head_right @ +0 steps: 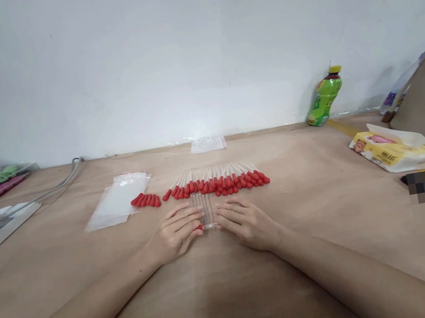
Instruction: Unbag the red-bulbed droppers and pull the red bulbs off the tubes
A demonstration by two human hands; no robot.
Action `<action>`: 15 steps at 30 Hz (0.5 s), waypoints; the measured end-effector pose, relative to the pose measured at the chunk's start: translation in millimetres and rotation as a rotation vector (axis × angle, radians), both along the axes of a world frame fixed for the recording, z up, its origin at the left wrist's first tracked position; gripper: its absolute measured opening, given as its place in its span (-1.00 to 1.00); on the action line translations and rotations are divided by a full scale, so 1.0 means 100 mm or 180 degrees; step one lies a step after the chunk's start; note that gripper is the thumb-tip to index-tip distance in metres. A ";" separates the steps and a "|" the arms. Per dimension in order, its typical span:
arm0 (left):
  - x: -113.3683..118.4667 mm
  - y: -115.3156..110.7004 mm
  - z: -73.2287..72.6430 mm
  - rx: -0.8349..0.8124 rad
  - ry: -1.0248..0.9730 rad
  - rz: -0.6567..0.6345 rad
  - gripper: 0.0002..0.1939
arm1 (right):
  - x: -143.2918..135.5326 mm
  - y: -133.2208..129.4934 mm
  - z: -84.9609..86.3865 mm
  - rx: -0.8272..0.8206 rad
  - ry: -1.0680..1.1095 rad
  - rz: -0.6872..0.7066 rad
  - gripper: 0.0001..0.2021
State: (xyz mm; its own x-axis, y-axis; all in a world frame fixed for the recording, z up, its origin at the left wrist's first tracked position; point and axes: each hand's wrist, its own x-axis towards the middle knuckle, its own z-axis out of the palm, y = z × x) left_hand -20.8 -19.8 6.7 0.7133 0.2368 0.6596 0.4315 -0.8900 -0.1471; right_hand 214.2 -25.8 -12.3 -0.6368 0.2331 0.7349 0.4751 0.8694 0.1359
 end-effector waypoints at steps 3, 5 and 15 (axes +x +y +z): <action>-0.15 0.06 0.05 -0.0076 -0.0246 0.0315 -0.90 | 0.11 0.04 0.03 -0.0117 0.0215 -0.0424 -0.87; -0.29 0.14 0.11 -0.0245 -0.0482 0.0741 -0.88 | 0.16 0.08 0.04 -0.0171 0.0342 -0.0828 -0.88; -1.11 0.59 0.33 -0.1591 -0.1099 0.2790 -0.67 | -0.07 0.05 0.05 -0.0914 0.0431 -0.1017 -0.80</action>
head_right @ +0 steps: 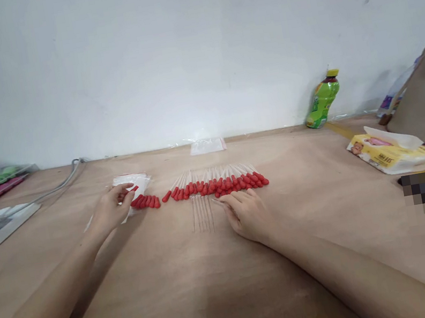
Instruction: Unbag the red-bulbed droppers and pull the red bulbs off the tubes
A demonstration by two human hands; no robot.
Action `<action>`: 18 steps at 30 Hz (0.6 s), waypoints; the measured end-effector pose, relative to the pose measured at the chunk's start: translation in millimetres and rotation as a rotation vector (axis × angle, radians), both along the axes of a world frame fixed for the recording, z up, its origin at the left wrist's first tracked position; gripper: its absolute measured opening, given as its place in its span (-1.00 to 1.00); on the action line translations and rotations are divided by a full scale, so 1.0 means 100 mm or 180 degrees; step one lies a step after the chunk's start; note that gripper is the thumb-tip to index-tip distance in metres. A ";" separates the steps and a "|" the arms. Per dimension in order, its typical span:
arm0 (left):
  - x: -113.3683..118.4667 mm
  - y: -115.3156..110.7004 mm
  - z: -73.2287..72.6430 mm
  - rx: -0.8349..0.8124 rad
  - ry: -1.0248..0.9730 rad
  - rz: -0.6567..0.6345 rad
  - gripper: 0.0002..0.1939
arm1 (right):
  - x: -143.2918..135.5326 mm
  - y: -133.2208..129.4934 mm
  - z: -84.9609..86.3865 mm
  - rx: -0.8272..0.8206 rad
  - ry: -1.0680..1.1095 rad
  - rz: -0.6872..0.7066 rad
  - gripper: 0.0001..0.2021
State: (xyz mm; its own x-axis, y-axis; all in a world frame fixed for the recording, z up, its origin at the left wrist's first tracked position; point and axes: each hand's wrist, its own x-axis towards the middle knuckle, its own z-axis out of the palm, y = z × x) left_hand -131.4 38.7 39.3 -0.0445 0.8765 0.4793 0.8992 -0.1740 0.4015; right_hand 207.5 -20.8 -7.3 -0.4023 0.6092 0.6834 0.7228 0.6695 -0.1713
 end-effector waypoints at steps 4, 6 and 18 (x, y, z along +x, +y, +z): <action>-0.08 0.02 -0.05 -0.0287 0.0075 0.0051 -0.71 | -0.10 0.01 -0.01 0.0082 0.0105 -0.0173 -0.87; -0.09 0.03 -0.09 -0.0386 0.0161 0.0079 -0.74 | -0.14 0.03 -0.03 0.0099 0.0112 -0.0243 -0.87; -0.05 0.03 -0.12 -0.0364 0.0210 0.0111 -0.72 | -0.23 -0.04 -0.04 0.0010 -0.0117 -0.0135 -0.82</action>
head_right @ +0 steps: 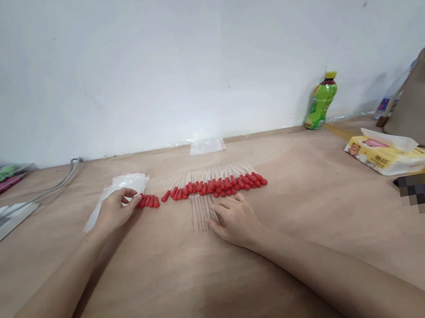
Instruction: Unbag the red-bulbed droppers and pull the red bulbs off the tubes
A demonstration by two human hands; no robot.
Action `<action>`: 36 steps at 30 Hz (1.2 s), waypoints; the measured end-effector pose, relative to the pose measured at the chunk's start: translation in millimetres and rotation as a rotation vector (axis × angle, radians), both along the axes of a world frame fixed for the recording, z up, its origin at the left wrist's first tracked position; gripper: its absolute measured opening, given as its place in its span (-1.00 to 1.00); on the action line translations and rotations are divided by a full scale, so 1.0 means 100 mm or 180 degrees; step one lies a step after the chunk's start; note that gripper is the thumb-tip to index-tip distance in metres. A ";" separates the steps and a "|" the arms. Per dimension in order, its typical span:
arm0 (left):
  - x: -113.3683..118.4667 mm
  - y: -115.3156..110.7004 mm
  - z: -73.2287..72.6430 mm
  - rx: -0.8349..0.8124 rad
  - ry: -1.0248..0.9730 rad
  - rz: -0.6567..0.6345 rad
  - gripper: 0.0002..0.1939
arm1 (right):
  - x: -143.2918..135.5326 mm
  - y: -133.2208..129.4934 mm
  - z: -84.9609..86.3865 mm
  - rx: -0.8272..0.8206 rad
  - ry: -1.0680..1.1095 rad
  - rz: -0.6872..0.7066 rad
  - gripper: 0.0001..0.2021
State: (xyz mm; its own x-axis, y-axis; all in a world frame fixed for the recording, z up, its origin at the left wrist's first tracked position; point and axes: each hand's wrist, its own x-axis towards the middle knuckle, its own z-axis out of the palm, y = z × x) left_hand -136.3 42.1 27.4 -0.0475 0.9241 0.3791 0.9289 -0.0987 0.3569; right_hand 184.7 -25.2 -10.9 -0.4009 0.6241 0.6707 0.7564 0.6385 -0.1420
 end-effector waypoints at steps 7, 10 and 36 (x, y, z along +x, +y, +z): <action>0.32 -0.12 -0.01 0.0651 0.0594 -0.0337 -0.72 | -0.01 0.00 -0.01 -0.0137 0.0132 0.0136 -0.70; 0.47 -0.12 -0.08 0.0706 0.0836 -0.0438 -0.69 | 0.00 0.00 -0.02 -0.0240 0.0237 0.0242 -0.71; 0.90 -0.51 -0.19 0.1184 -0.0013 -0.2103 -0.91 | 0.18 -0.01 0.07 0.0235 0.0878 0.0046 -0.55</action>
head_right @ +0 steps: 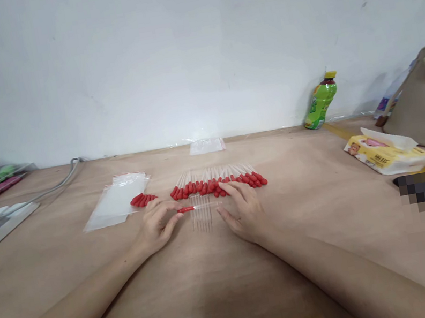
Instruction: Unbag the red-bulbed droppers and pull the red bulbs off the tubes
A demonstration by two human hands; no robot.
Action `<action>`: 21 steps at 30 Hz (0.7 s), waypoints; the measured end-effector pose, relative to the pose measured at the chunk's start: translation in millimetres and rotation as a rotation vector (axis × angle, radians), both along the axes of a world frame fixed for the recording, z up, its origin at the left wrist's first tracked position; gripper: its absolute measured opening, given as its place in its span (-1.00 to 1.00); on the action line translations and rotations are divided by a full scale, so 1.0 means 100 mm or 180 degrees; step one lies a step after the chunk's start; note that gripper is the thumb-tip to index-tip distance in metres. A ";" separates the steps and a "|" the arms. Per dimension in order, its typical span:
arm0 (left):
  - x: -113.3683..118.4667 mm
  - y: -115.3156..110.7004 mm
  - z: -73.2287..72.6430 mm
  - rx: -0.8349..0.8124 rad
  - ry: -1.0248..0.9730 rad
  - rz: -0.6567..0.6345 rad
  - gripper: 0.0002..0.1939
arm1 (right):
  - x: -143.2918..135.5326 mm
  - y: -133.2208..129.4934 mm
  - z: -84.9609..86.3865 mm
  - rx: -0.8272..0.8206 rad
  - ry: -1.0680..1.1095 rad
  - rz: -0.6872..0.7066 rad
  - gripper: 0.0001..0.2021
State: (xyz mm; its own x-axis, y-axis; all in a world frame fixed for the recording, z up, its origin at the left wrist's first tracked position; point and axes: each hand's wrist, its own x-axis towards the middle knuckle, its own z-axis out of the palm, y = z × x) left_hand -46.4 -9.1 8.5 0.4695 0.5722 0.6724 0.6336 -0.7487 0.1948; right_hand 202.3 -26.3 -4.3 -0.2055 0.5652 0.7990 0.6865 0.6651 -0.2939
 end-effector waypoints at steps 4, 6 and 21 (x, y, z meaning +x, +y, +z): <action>0.06 -0.05 -0.05 0.0006 0.0052 -0.0367 -0.93 | 0.06 0.04 0.00 0.0148 -0.0708 0.0341 -0.65; 0.10 -0.06 -0.05 0.0001 0.0045 -0.0460 -0.92 | 0.07 0.06 -0.01 0.0165 -0.0903 0.0538 -0.78; 0.37 -0.13 -0.07 0.0181 0.0233 -0.0651 -0.84 | -0.04 -0.02 -0.02 -0.0056 -0.0807 0.0988 -0.88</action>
